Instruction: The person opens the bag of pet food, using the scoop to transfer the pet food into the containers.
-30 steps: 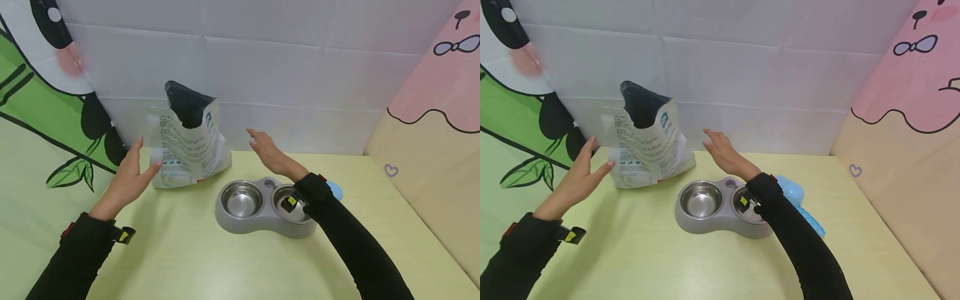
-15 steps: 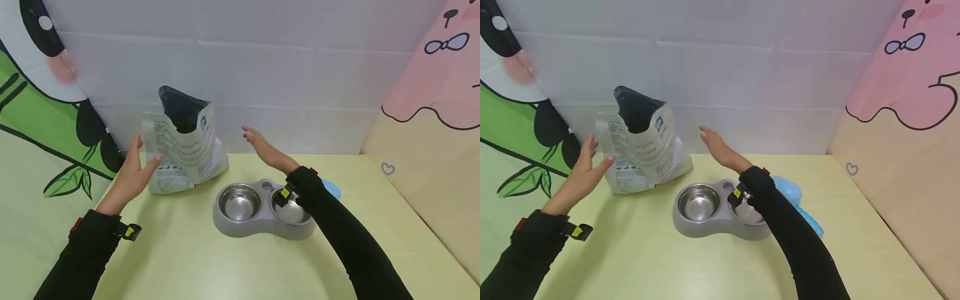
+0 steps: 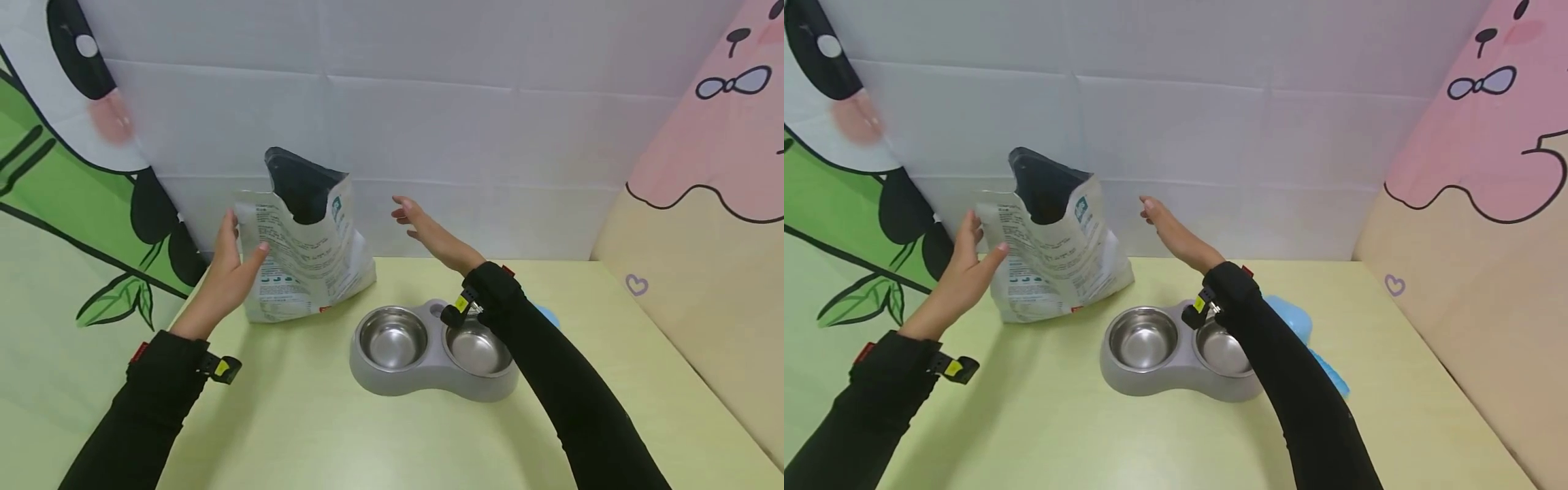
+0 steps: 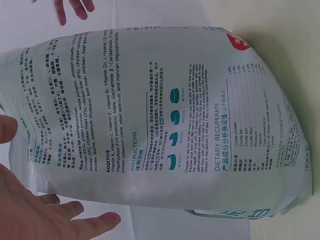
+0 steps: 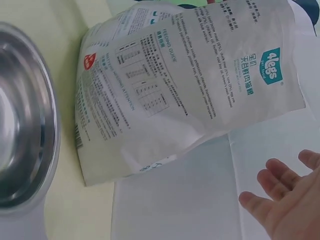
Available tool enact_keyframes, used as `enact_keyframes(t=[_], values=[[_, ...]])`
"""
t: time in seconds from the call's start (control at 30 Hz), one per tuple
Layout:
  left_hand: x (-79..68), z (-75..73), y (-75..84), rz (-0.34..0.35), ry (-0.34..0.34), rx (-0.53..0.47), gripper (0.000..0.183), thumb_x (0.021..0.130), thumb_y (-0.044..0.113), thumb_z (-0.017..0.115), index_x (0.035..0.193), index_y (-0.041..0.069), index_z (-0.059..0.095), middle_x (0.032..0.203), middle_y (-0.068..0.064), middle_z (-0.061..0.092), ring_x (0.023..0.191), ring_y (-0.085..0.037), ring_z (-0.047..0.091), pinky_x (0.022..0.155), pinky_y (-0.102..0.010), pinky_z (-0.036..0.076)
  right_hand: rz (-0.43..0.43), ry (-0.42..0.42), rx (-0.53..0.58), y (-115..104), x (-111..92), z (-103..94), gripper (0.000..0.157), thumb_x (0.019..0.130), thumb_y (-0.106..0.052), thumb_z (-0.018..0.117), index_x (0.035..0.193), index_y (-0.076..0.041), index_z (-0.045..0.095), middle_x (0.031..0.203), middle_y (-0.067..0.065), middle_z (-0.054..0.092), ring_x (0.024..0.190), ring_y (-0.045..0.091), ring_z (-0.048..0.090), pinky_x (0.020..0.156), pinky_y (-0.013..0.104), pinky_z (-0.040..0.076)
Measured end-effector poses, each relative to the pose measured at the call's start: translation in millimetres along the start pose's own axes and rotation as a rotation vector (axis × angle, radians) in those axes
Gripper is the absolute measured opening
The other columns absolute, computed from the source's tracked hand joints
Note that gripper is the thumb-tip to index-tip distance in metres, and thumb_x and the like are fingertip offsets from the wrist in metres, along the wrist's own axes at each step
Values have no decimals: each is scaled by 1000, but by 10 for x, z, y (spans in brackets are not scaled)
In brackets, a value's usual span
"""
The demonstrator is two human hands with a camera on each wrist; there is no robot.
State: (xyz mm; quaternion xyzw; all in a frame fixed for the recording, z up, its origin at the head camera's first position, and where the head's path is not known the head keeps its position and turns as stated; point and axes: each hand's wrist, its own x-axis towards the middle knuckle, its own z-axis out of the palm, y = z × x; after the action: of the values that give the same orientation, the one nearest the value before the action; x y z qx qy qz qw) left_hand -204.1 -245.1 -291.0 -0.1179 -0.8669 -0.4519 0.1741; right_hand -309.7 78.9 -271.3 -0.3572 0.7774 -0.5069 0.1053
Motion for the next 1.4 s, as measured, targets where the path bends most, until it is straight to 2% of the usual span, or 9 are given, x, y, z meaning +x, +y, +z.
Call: enact_keyframes(t=[0.23,0.4,0.5,0.67,0.83,1.03,1.13,1.3,1.4], values=[[30,-69,-26,-23,-10,-37,68,97,27,35,138,17,-19,146,-13,-16,132,-33,-9,104,-59,-1,-16,-19,86,-129,76,30,48,100,-38,11,142,-14,9,141,18,22,130,28,20,107,44,18],[27,-76,-71,-35,-30,-28,69,97,26,35,137,18,-21,146,-10,-20,132,-29,-13,104,-57,-4,-9,-20,73,-49,219,55,52,98,-46,14,142,-17,11,141,15,24,130,26,22,107,42,19],[30,-83,-80,-26,-29,-48,68,97,24,34,137,19,-21,146,-9,-20,132,-28,-13,105,-56,-4,-17,-11,65,-76,290,101,55,97,-50,15,142,-19,12,143,11,24,131,23,22,107,41,19],[40,-96,-71,-39,-2,-109,67,97,24,36,139,21,-16,148,-10,-11,133,-26,-9,105,-56,-1,-36,-4,55,-175,439,205,55,96,-52,15,142,-22,11,146,5,21,131,16,20,107,42,19],[32,-65,-38,-39,41,-159,62,96,22,38,141,21,-4,146,-15,7,133,-30,5,102,-61,11,-57,-17,51,-259,580,247,52,98,-47,13,143,-20,8,148,6,14,133,16,15,107,46,17],[21,-28,-32,-54,67,-152,57,96,21,39,142,19,4,145,-14,11,133,-30,5,102,-62,9,-54,-28,63,-303,645,236,48,100,-38,10,143,-16,7,149,9,12,134,19,13,108,44,17],[20,-13,-42,-38,83,-121,55,95,18,39,142,16,9,144,-15,16,133,-31,8,101,-63,10,-44,-28,73,-322,661,235,48,100,-36,16,142,-15,9,148,7,14,134,18,16,107,42,19],[36,8,-39,-9,116,-52,51,95,14,41,141,14,18,138,-18,29,129,-34,20,99,-63,17,-10,28,29,-335,685,252,46,99,-25,35,140,-20,17,142,3,26,127,12,28,104,34,27],[47,40,-47,-15,159,-34,45,95,17,41,137,8,26,132,-20,37,124,-35,28,99,-60,21,2,50,-14,-304,695,259,44,97,-21,38,138,-21,22,137,2,33,124,13,32,101,32,30]])
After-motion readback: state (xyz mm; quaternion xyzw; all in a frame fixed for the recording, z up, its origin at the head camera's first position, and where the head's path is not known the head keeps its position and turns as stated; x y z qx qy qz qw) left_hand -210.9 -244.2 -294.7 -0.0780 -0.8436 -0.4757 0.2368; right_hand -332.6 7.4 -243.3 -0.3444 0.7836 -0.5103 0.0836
